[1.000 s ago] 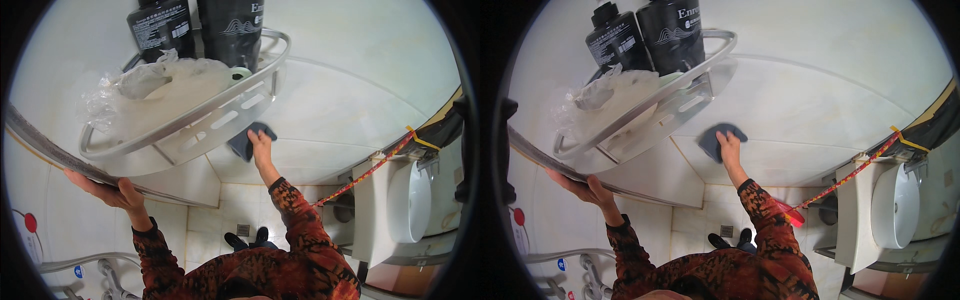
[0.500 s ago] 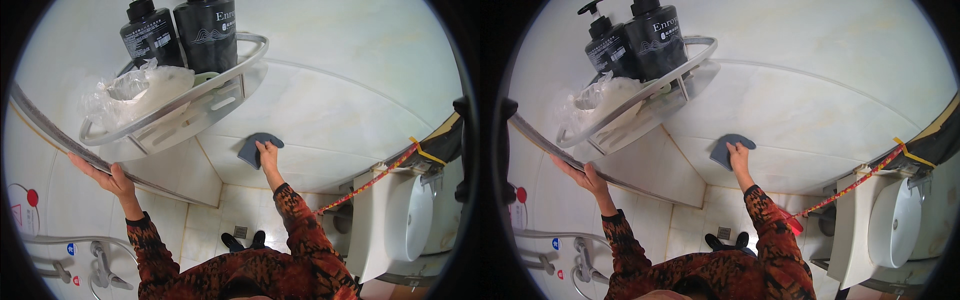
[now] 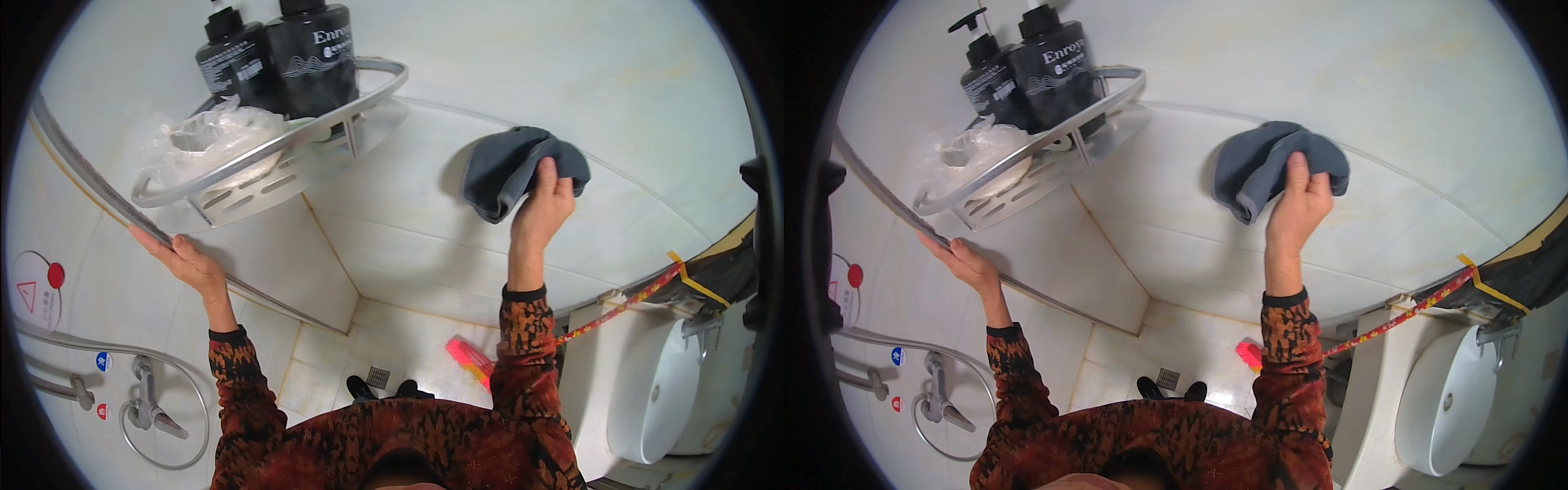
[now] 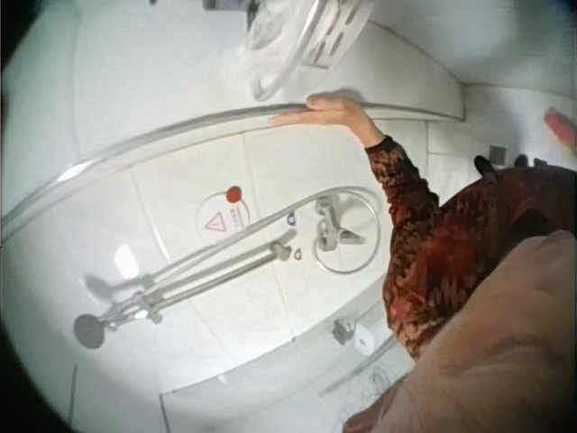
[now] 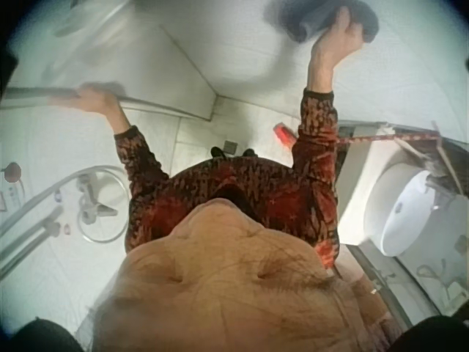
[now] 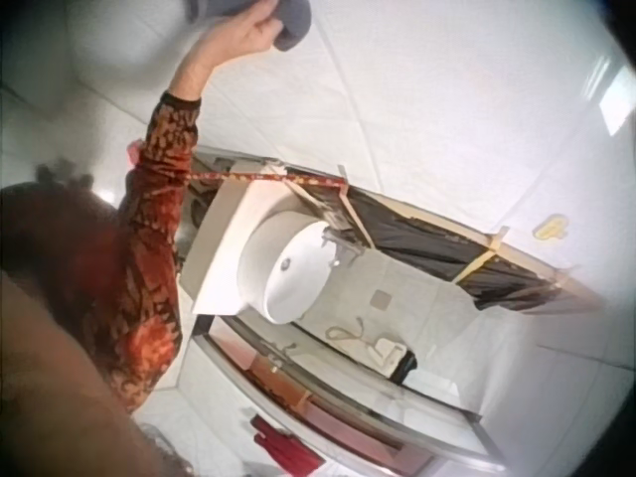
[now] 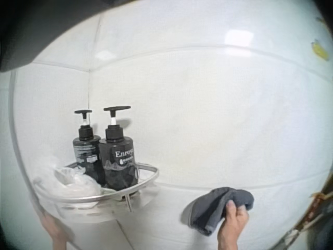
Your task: The person wipes the bathroom walls, sink, and shower area using a gray cloth. They move around the room to reach different surfaces, including the wall-mounted shelf and the shower glass door.
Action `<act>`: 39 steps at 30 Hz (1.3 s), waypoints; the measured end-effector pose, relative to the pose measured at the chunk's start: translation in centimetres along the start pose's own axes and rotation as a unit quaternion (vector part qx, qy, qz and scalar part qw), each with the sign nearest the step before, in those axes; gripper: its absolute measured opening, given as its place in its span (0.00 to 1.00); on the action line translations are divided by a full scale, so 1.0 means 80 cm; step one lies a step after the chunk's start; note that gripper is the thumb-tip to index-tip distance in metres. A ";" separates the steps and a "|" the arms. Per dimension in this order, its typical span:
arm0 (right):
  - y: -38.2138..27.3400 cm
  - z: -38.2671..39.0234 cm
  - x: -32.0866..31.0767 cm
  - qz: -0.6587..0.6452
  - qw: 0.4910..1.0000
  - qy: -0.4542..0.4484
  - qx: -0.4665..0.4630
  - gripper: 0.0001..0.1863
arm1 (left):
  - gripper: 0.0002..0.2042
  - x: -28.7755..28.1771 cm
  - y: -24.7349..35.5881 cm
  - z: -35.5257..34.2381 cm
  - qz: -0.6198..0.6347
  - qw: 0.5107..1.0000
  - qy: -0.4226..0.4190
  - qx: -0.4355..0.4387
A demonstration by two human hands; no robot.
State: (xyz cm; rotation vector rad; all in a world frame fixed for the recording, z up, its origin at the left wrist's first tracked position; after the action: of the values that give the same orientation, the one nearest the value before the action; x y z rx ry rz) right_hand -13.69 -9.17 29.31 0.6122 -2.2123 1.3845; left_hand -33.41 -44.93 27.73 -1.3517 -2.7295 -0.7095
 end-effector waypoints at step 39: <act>0.005 0.192 -0.020 0.148 0.800 -0.578 0.062 0.06 | 0.27 -0.040 0.130 0.156 0.333 0.739 -0.439 -0.388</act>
State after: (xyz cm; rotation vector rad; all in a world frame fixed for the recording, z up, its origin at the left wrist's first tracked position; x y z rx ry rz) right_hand -14.87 -22.77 22.14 1.5283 -3.2594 1.5015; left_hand -21.22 -36.88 19.92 -3.3252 -1.9419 -1.4681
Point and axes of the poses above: each hand's wrist, its own z-axis away from the middle knuckle, its own x-axis out of the palm, y = z × x, the point moved 1 cm from there along -z, towards the middle knuckle, and after that the axes turned 14 degrees about y, right-handed, at the moved point
